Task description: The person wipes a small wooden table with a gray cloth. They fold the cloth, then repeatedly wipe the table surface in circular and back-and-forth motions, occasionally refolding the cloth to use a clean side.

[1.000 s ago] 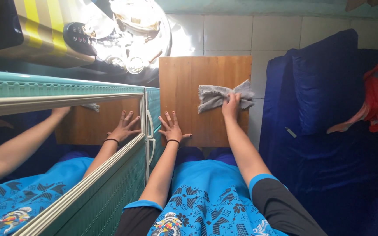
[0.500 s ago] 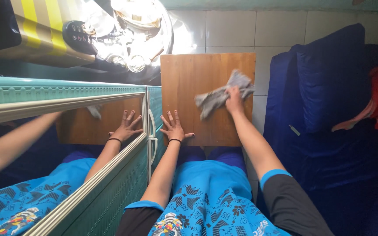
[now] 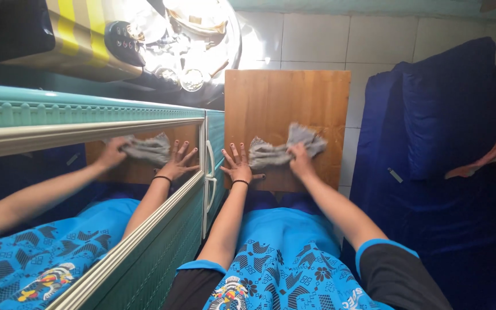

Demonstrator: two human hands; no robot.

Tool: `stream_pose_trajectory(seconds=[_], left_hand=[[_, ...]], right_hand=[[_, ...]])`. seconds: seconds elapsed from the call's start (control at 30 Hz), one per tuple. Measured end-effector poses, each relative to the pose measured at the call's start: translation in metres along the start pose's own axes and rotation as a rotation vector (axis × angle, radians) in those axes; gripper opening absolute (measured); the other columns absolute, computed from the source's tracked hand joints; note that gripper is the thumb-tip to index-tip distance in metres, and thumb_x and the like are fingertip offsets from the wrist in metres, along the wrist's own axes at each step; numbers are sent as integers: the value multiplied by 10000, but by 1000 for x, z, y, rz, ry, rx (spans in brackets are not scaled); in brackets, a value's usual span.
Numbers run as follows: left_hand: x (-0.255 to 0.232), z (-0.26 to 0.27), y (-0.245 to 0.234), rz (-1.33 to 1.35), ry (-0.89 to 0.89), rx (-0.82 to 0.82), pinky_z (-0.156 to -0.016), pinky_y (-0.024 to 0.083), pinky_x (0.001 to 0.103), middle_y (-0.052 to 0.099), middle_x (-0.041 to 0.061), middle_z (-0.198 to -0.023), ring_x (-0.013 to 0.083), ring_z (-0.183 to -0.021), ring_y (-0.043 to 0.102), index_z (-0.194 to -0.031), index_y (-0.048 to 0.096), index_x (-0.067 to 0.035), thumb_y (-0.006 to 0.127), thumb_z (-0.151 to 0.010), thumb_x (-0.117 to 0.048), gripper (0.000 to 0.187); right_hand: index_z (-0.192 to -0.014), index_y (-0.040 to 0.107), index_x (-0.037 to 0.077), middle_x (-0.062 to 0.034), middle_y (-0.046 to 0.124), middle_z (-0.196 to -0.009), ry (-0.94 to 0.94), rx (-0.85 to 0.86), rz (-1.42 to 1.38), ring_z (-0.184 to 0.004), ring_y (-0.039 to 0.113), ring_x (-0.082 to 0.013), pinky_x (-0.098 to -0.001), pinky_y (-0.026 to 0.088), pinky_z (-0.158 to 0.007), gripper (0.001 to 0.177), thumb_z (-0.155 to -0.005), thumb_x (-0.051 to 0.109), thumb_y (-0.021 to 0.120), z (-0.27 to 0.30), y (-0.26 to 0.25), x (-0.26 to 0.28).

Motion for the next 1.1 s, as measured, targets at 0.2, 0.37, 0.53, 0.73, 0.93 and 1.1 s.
stream_pose_trajectory(seconds=[0.2, 0.37, 0.53, 0.73, 0.93, 1.1], left_hand=[[1, -2, 1, -3, 31, 7, -1030, 243, 861, -256, 158, -1676, 536, -1491, -241, -1630, -154, -246, 985, -587, -449, 1557], [-3, 2, -3, -22, 9, -7, -1032, 225, 868, -258, 132, -1685, 525, -1497, -243, -1630, -144, -258, 986, -582, -426, 1550], [-3, 11, -8, 10, 15, -40, -1030, 236, 867, -225, 137, -1695, 525, -1510, -207, -1634, -127, -249, 986, -553, -450, 1565], [-23, 40, -33, 16, 197, -348, -1128, 287, 703, 201, 267, -1628, 506, -1493, 209, -1619, 189, -69, 951, -589, -435, 1332], [-90, 46, -6, -79, 885, -530, -909, 445, 428, 430, 69, -1364, 318, -1243, 456, -1365, 569, -310, 918, -612, -446, 841], [-112, -7, 2, -81, 1048, -609, -759, 541, 486, 581, 140, -1276, 381, -1120, 609, -1066, 672, -273, 732, -861, -227, 219]], right_hand=[[-973, 614, 109, -94, 510, -1101, 154, -508, -3, -1106, 604, -342, -370, 501, -980, 277, -751, -36, 696, -108, -129, -15], [-964, 644, 50, -182, 571, -1036, 113, -339, 43, -1089, 600, -421, -489, 487, -968, 190, -789, 31, 716, -58, -73, 19], [-1002, 700, 149, -110, 626, -1079, 101, -9, 74, -1112, 646, -353, -460, 542, -939, 281, -734, 134, 786, 31, 7, 25], [-1203, 756, 160, -55, 668, -1157, 190, 213, -615, -841, 732, -150, -275, 618, -682, 485, -746, -4, 755, 40, -52, 30], [-954, 763, 244, 40, 652, -817, 353, -282, -397, -748, 621, -72, -224, 528, -694, 274, -710, 121, 744, 42, -39, -104], [-874, 742, 176, -2, 589, -833, 321, -136, -260, -697, 617, -118, -236, 524, -656, 253, -650, 59, 727, 70, -24, -108]])
Point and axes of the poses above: each hand's wrist, its own z-axis away from the middle knuckle, its own y-axis out of the palm, x = y × z, the point moved 3 cm from there along -z, towards the middle knuckle
